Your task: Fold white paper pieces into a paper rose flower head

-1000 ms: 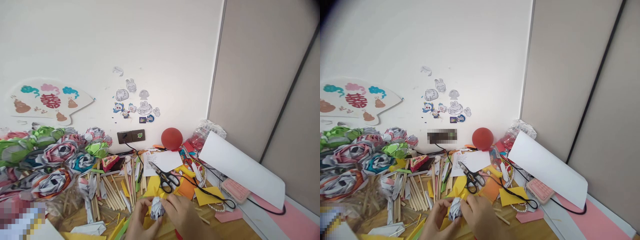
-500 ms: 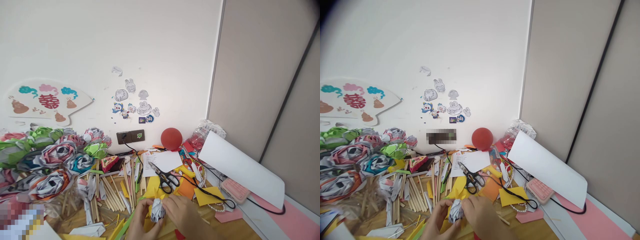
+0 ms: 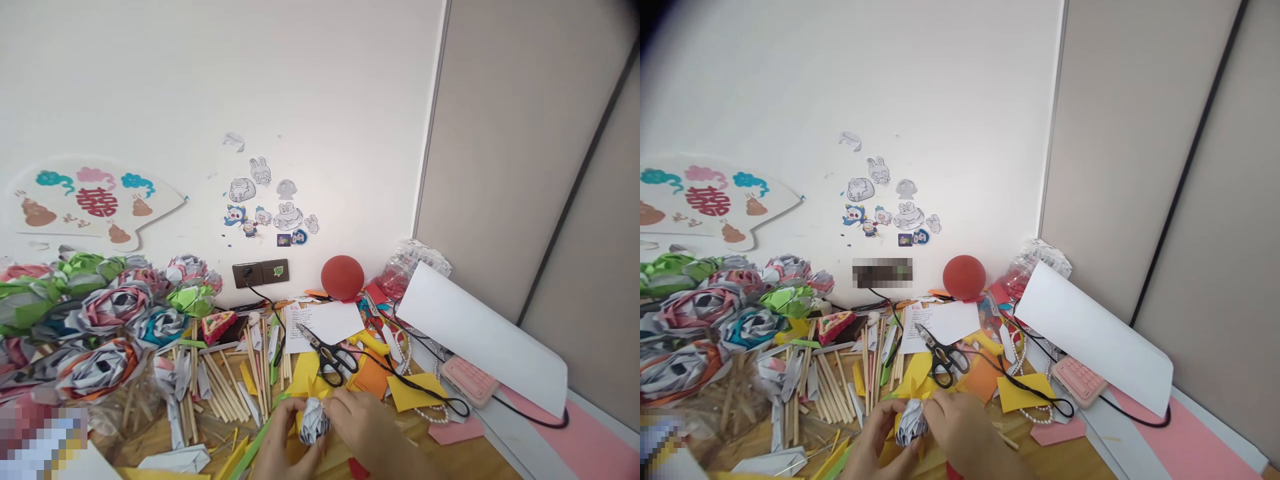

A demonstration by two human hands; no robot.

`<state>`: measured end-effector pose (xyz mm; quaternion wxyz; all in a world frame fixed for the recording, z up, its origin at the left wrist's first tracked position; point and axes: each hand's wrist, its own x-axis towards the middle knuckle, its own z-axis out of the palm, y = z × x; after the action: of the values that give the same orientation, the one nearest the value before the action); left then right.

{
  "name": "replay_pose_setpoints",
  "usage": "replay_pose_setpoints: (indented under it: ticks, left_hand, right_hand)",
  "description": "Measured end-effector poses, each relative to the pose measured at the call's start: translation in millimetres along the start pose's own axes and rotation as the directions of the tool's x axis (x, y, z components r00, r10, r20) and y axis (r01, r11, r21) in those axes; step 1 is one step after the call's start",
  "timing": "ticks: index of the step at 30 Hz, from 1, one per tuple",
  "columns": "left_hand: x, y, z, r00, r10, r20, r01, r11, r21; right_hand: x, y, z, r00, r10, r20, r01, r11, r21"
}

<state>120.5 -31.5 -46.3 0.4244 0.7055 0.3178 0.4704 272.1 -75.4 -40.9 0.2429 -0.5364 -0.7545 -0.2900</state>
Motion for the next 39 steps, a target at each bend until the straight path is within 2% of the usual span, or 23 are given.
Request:
replay_pose_setpoints:
  ticks: [4, 7, 14, 18, 23, 29, 33, 39]
  left_hand:
    - [-1, -1, -0.4, 1.000, 0.030, -0.001, -0.030, 0.999, 0.025]
    - [-1, -3, -0.7, 1.000, 0.026, 0.009, -0.026, 0.999, 0.045]
    - [-1, -3, -0.8, 1.000, 0.006, 0.019, -0.007, 0.998, 0.060]
    - [-1, -2, -1.0, 1.000, 0.004, 0.008, -0.005, 0.998, 0.066]
    - [0, 1, -1.3, 1.000, 0.002, 0.003, -0.002, 0.999, 0.052]
    - [0, 2, -1.6, 1.000, 0.012, -0.020, -0.010, 0.997, 0.080]
    - [-1, 0, -1.9, 1.000, 0.020, -0.011, -0.019, 0.997, 0.076]
    - [-1, -3, -2.1, 0.999, 0.031, -0.015, -0.030, 0.997, 0.075]
  right_hand:
    - [-2, -2, 2, 0.997, -0.023, 0.072, 0.029, 0.997, -0.077]
    - [-3, -2, 5, 0.998, -0.017, 0.063, 0.023, 0.995, -0.094]
    - [-2, 0, 4, 0.992, 0.120, 0.046, -0.124, 0.987, 0.105]
    - [1, -1, -4, 0.989, 0.145, 0.009, -0.145, 0.979, 0.145]
    - [5, -3, -8, 0.979, 0.178, -0.102, -0.163, 0.976, 0.142]
    - [5, -5, -10, 0.978, 0.098, -0.182, -0.092, 0.995, 0.038]
    - [5, -5, -9, 0.973, 0.096, -0.212, -0.090, 0.995, 0.038]
    - [3, -5, -4, 0.977, 0.055, -0.207, -0.060, 0.998, -0.018]
